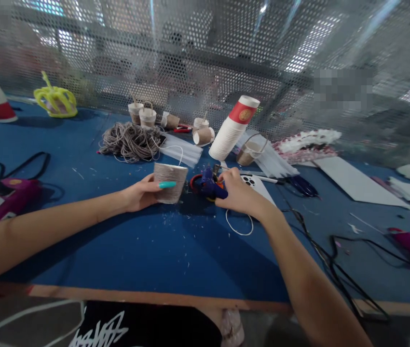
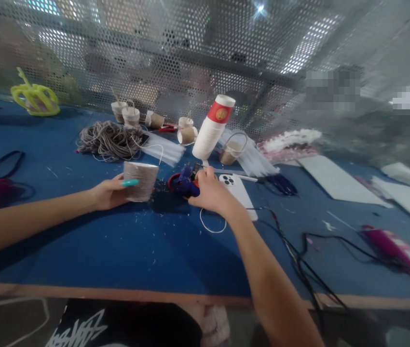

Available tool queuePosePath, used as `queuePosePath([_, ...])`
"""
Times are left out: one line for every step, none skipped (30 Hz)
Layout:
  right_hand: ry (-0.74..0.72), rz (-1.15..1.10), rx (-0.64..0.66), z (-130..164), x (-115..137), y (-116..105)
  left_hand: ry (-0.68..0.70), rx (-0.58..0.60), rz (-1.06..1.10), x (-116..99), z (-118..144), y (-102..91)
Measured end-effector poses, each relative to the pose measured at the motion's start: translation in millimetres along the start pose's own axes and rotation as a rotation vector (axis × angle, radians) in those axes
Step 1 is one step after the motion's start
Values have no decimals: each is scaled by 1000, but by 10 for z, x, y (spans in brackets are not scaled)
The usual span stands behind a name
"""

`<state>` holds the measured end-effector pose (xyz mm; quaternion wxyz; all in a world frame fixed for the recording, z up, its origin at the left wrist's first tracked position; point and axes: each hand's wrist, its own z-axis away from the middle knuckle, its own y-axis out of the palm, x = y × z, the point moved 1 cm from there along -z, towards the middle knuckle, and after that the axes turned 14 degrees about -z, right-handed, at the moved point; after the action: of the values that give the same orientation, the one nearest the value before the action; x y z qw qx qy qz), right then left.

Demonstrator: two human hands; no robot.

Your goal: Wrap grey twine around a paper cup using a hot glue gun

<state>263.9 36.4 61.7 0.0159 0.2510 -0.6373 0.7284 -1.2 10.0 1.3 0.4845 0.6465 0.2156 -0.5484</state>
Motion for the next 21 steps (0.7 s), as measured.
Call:
queuePosePath([-12,22,-24,-10,17,33,6,-21,-26,6,-2,7])
queuePosePath([-25,50,-49,-19,32,64,12,-39,-53,11,-6,16])
queuePosePath([-37,75,-68,-29,44,89,19,-54,-73,13,-10,27])
queuePosePath([-44,94,-81,-39,51,106,27,-65,-83,11,-14,40])
queuePosePath([-48,108,-95,-47,55,112,34,-77,-82,7,-17,55])
queuePosePath([-49,117,-115,-53,56,107,37,-92,-74,-1,-17,69])
queuePosePath([-47,119,-144,-56,56,90,34,-107,-63,-9,-16,83])
queuePosePath([-43,111,-181,-55,56,64,28,-122,-54,-18,-13,96])
queuePosePath([-39,89,-220,-50,57,31,22,-136,-48,-27,-8,107])
queuePosePath([-38,49,-256,-41,60,-5,22,-150,-46,-33,-4,116])
queuePosePath([-45,-14,-285,-28,65,-40,28,-164,-46,-37,-2,122])
queuePosePath([-59,-101,-310,-12,73,-73,36,-177,-45,-37,-2,126])
queuePosePath([-76,-211,-325,7,84,-100,45,-192,-43,-34,-4,127])
queuePosePath([-86,-343,-333,28,95,-119,55,-210,-37,-28,-10,126])
queuePosePath([-88,-495,-331,50,108,-131,65,-227,-31,-19,-19,124])
queuePosePath([-84,-660,-323,73,124,-137,76,-243,-25,-11,-29,122])
queuePosePath([-81,-821,-305,97,141,-137,88,-256,-21,-3,-38,121])
queuePosePath([-88,-962,-283,122,162,-133,100,-265,-20,1,-46,122])
queuePosePath([-108,-1067,-263,148,186,-128,108,-272,-19,3,-52,126])
queuePosePath([-142,-1117,-248,174,211,-122,111,-276,-21,2,-54,132])
queuePosePath([-179,-1125,-239,201,237,-114,112,-279,-26,-3,-53,142])
